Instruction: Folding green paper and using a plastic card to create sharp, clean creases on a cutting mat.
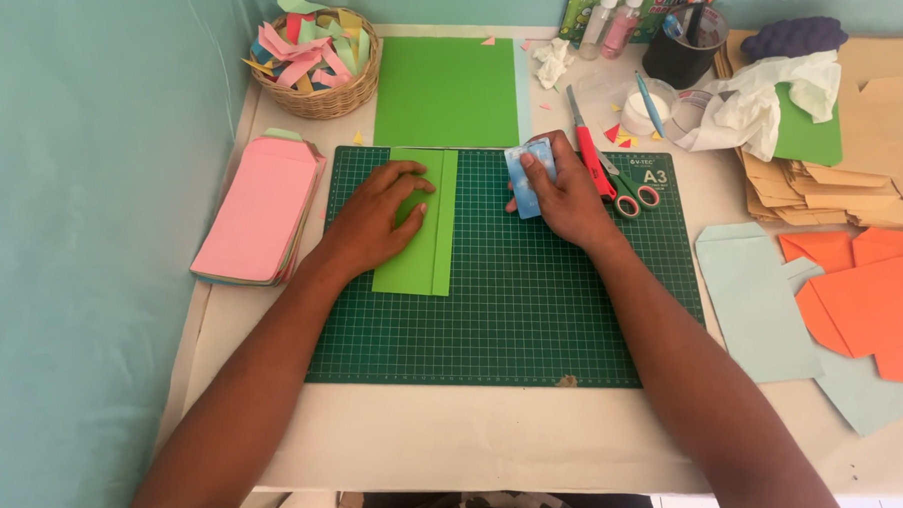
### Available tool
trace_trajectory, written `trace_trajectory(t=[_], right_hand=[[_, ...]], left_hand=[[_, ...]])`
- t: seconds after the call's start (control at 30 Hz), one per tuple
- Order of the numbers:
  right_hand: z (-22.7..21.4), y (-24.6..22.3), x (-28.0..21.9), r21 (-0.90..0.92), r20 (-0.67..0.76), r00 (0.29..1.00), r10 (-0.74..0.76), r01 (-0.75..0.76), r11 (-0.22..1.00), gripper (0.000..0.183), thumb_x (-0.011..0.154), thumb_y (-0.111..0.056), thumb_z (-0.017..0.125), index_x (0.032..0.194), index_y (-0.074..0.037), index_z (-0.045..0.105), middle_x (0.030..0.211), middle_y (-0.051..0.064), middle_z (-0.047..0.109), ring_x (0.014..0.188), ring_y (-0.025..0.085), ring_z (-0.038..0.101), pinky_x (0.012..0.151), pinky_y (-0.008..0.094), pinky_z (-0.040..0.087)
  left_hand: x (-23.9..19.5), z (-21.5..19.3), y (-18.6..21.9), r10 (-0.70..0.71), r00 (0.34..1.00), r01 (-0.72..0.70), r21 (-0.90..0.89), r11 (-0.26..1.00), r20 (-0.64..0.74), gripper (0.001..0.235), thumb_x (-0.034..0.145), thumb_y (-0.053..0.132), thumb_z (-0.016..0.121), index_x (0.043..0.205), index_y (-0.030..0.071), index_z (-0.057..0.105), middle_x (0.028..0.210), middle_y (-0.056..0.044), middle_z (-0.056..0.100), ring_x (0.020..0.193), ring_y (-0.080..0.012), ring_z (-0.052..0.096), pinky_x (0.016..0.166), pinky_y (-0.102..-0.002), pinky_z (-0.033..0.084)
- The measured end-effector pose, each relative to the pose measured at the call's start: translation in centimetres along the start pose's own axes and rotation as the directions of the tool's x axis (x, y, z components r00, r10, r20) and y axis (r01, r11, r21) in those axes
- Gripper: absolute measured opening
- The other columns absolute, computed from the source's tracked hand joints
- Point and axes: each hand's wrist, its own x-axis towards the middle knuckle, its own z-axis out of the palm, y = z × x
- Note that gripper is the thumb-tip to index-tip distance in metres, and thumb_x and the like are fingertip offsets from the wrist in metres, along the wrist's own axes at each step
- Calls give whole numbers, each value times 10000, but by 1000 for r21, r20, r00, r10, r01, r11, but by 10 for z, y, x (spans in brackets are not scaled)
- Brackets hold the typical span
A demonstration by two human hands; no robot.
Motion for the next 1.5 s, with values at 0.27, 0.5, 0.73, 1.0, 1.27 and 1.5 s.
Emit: trace_trajectory(t=[0.27,0.5,0.73,1.0,1.27,1.5], right_hand=[[2,-8,-3,-5,-13,1000,8,-8,1000,264,1107,-228,456,1222,8,482,895,164,664,758,268,755,695,378,627],[2,-30,-4,-32,100,992,73,-70,997,230,1060,-208,581,1236,-62,608,836,77,638,758,208,693,733,358,548],[-16,-46,-7,-87,299,934,194,-176,981,218,992,-205,656,1139,-49,616,793,52,619,744,181,639,721,351,503],[-9,-72,-11,-406,563,740,369,-142,903,156,936,-199,691,1041,-93,734,737,106,704,711,236,634,712,422,534],[3,-55,-23,-456,670,710,217,163,875,199,964,-288,680,1053,-111,680,884,108,573,878,320,537,886,485,469],[4,-44,-25,-513,685,681,260,198,835,253,999,-373,642,970,-123,624,926,41,449,935,267,453,953,445,415]], left_hand=[[0,-2,5,-33,999,30,61,998,40,303,1014,252,598,1276,108,651,1398,-126,558,1376,-374,502,1138,-569,372],[-4,-2,36,-100,968,52,201,978,232,939,839,725,665,1514,100,473,1584,-183,354,1501,-389,312,1225,-636,189],[-5,-13,51,-105,920,60,129,990,378,853,886,636,639,1589,247,351,1661,-178,234,1565,-387,167,1240,-667,46],[-8,-1,52,-123,930,58,193,980,347,891,829,826,566,1519,288,397,1660,-132,198,1572,-343,145,1246,-656,27],[-5,-7,57,-150,906,62,226,972,397,981,770,880,565,1532,294,370,1683,-124,156,1580,-326,115,1258,-633,7],[-5,-5,55,-142,913,55,228,972,383,990,763,879,589,1525,284,377,1681,-126,167,1577,-333,126,1254,-639,28]])
